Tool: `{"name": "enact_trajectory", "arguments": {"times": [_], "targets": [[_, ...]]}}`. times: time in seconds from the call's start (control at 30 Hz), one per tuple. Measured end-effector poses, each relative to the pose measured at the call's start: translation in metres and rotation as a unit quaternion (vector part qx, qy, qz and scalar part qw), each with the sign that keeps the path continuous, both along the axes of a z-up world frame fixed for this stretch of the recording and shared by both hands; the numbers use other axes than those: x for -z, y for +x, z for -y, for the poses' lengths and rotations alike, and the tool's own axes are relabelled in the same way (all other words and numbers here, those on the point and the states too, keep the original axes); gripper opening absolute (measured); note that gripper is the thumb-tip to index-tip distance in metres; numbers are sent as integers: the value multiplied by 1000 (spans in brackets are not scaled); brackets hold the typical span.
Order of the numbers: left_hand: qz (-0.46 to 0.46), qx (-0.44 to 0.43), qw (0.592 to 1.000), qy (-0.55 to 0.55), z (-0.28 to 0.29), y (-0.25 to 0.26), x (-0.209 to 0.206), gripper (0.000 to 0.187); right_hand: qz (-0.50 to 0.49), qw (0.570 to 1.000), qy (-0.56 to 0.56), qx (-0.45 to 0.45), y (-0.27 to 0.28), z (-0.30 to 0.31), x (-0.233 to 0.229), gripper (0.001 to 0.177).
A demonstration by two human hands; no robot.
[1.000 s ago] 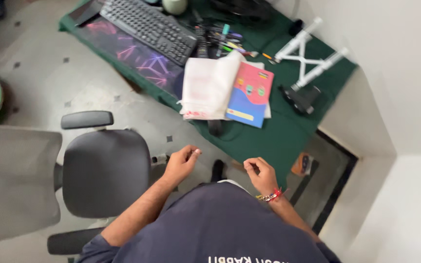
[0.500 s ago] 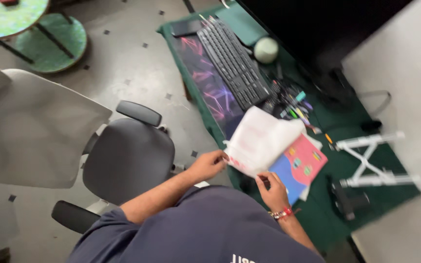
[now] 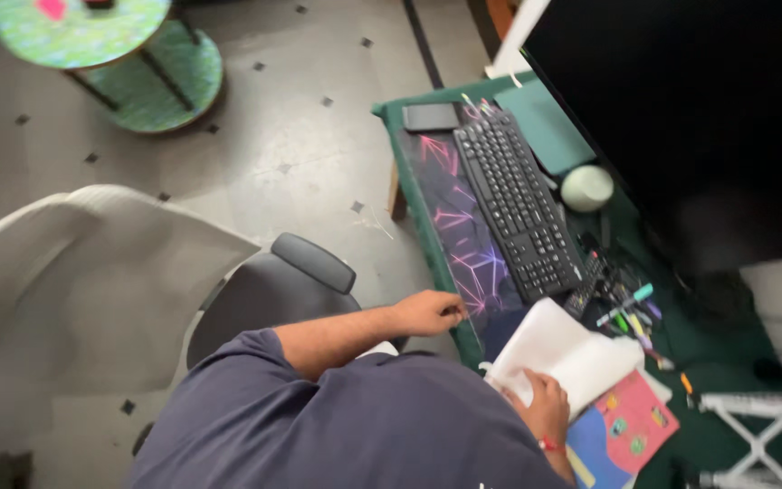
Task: The person cleans a remote control using a small cloth. They wipe the remote repeatedly, then place it on a shelf. They repeat this process with a second remote control. The person also handles a plastic bag and a backpack during the episode.
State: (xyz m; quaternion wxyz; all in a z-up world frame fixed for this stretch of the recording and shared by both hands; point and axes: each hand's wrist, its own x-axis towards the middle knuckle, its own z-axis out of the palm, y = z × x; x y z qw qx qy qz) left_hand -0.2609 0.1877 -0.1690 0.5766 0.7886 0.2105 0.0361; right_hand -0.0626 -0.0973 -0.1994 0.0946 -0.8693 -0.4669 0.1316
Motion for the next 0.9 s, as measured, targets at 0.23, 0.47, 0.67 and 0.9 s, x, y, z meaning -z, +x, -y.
{"name": "enact_trajectory", "arguments": {"times": [0.23,0.47,0.67,0.9], "targets": [[-18,78,996,-48,-5,38,17,21,-7,986,127,103,-5,6,2,19],[-57,207,976,-43,35,79,23,24,27,923,274,270,-33,40,-55,28],[-83,260,961,-48,91,125,24,44,-67,758,438,478,-31,111,-63,34],[-94,244,964,-54,162,159,38,59,-266,588,610,460,9,203,-39,43]]}}
